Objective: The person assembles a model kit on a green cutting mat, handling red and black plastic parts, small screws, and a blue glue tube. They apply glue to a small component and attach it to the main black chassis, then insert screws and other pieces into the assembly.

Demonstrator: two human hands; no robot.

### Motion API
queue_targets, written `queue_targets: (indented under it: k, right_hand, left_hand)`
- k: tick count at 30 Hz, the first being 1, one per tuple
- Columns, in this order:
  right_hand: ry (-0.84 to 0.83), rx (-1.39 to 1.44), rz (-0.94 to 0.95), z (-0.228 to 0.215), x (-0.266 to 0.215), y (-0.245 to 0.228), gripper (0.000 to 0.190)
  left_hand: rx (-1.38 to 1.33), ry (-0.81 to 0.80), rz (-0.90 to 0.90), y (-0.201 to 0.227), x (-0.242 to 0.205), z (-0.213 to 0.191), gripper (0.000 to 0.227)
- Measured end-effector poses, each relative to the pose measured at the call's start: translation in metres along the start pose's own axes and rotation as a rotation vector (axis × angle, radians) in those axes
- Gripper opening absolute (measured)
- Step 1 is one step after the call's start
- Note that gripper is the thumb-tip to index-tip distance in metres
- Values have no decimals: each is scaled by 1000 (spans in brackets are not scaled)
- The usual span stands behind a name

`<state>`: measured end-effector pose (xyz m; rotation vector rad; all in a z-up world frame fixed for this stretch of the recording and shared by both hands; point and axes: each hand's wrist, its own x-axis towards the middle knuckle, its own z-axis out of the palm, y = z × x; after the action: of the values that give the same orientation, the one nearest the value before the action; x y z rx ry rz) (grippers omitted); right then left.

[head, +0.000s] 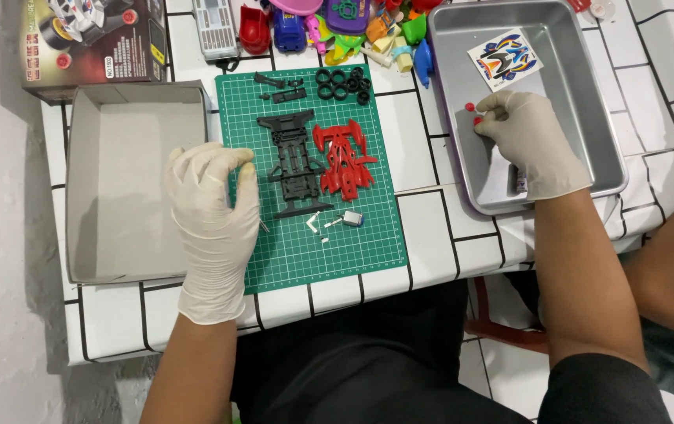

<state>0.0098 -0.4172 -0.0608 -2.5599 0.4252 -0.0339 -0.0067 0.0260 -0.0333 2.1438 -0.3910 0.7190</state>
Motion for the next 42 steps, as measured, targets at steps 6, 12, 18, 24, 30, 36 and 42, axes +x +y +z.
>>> queue_targets:
  k: [6, 12, 18, 24, 30, 36, 42]
  right_hand:
    - [-1, -40, 32, 3, 4, 0, 22]
    - [3, -37, 56, 5, 4, -3, 23]
    - [20, 18, -36, 1, 28, -6, 27]
    - [8, -79, -39, 19, 47, 7, 21]
    - [-16, -126, -18, 20, 47, 7, 17]
    - [-125, 54, 76, -11, 9, -65, 6]
    - [11, 45, 11, -26, 6, -64, 8]
  left_hand:
    - [-19, -17, -3, -14, 2, -10, 17]
    - [-62, -26, -16, -10, 6, -20, 16]
    - [-18, -14, 10, -15, 3, -19, 16]
    - [58, 41, 51, -24, -9, -1, 19]
    - [-121, -44, 95, -9, -9, 6, 20]
    - [23, 94, 294, 4, 3, -5, 13]
    - [-15, 192, 188, 6, -3, -6, 11]
